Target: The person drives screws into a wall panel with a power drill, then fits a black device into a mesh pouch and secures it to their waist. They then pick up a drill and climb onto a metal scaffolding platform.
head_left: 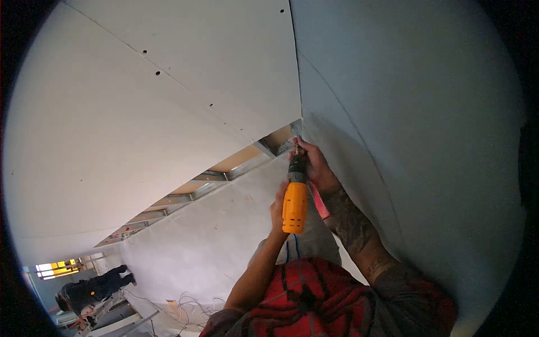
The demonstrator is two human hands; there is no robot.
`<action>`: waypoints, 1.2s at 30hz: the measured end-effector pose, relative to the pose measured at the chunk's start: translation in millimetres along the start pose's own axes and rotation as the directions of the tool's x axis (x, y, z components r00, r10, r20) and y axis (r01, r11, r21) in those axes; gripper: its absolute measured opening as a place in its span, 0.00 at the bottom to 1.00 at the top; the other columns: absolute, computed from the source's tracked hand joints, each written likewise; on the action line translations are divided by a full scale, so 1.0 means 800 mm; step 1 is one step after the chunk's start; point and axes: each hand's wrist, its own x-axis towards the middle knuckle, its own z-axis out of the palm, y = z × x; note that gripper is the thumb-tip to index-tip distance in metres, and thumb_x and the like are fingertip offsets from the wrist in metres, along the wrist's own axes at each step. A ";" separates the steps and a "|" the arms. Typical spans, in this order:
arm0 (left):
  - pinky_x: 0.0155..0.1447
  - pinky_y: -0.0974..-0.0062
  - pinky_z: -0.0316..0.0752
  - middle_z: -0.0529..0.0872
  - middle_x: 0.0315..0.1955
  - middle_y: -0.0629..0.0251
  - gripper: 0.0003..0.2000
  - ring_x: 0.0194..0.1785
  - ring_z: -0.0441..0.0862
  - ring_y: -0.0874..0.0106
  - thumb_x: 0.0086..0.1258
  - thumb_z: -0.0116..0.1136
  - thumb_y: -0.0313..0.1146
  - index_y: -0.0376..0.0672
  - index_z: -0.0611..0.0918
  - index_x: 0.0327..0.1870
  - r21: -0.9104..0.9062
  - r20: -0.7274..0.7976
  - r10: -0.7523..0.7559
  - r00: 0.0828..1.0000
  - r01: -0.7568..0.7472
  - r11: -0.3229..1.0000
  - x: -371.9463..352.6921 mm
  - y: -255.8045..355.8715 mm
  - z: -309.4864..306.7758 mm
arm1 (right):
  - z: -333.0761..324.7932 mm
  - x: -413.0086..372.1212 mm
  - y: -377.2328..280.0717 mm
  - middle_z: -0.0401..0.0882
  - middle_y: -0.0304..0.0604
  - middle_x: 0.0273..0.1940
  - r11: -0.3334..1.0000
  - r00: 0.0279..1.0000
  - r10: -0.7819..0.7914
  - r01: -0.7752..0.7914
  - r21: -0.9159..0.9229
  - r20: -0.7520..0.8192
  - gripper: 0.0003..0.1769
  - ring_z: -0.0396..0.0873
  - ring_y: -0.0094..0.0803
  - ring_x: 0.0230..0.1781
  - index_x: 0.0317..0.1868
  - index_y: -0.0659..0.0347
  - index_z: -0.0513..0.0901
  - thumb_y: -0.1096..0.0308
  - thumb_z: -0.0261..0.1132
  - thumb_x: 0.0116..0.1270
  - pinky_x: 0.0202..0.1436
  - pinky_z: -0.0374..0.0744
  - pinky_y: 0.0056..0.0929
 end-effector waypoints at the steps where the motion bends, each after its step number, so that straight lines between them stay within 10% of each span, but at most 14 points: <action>1: 0.44 0.72 0.82 0.82 0.45 0.59 0.32 0.40 0.84 0.69 0.69 0.61 0.31 0.50 0.60 0.72 0.111 -0.054 0.122 0.991 -0.115 0.987 0.002 0.009 0.006 | 0.000 0.001 0.001 0.74 0.38 0.29 0.999 1.000 -0.020 0.020 0.046 0.016 0.14 0.77 0.32 0.29 0.46 0.61 0.77 0.58 0.60 0.72 0.36 0.80 0.32; 5: 0.49 0.72 0.80 0.81 0.49 0.59 0.35 0.45 0.83 0.69 0.66 0.64 0.32 0.49 0.60 0.73 -0.007 -0.080 0.148 0.986 -0.149 0.989 0.024 0.000 0.018 | 0.004 0.008 -0.007 0.75 0.38 0.32 0.993 0.998 -0.041 0.047 -0.113 0.057 0.19 0.77 0.28 0.31 0.47 0.60 0.78 0.52 0.58 0.73 0.38 0.79 0.28; 8: 0.45 0.69 0.79 0.82 0.49 0.56 0.30 0.44 0.84 0.63 0.66 0.59 0.28 0.49 0.65 0.70 0.259 -0.053 0.214 0.975 -0.194 0.946 0.038 -0.041 0.019 | 0.014 -0.013 -0.020 0.69 0.30 0.26 0.811 0.954 -0.252 0.300 -0.503 0.161 0.24 0.72 0.20 0.30 0.53 0.60 0.77 0.47 0.54 0.74 0.36 0.72 0.21; 12: 0.44 0.60 0.76 0.80 0.50 0.56 0.31 0.47 0.81 0.56 0.60 0.61 0.31 0.47 0.68 0.68 0.439 -0.026 0.409 0.912 -0.358 0.824 0.104 -0.023 0.036 | -0.048 -0.064 -0.006 0.74 0.35 0.35 0.836 0.938 -0.346 0.305 -0.456 -0.008 0.26 0.76 0.26 0.36 0.54 0.61 0.76 0.46 0.57 0.72 0.43 0.75 0.26; 14: 0.48 0.59 0.75 0.80 0.50 0.57 0.30 0.50 0.80 0.56 0.61 0.60 0.34 0.48 0.69 0.67 0.554 -0.013 0.417 0.909 -0.340 0.760 0.124 -0.029 0.052 | -0.085 -0.076 0.010 0.77 0.38 0.39 0.387 0.845 -0.510 0.391 -0.835 0.160 0.30 0.77 0.30 0.39 0.56 0.64 0.74 0.44 0.60 0.69 0.46 0.77 0.30; 20: 0.49 0.60 0.75 0.79 0.51 0.57 0.29 0.50 0.80 0.57 0.62 0.57 0.35 0.50 0.69 0.68 0.608 -0.040 0.421 0.906 -0.312 0.730 0.155 -0.044 0.087 | -0.060 -0.083 0.000 0.81 0.47 0.47 0.127 0.811 -0.528 0.369 -0.921 0.253 0.35 0.81 0.39 0.45 0.55 0.65 0.74 0.47 0.72 0.57 0.51 0.78 0.36; 36: 0.48 0.61 0.76 0.79 0.50 0.55 0.29 0.48 0.80 0.57 0.62 0.56 0.33 0.49 0.70 0.68 0.598 -0.093 0.419 0.903 -0.286 0.749 0.167 -0.038 0.097 | -0.056 -0.068 0.005 0.80 0.45 0.46 0.268 0.735 -0.640 0.487 -0.831 0.225 0.31 0.80 0.34 0.47 0.55 0.65 0.75 0.54 0.71 0.57 0.52 0.78 0.33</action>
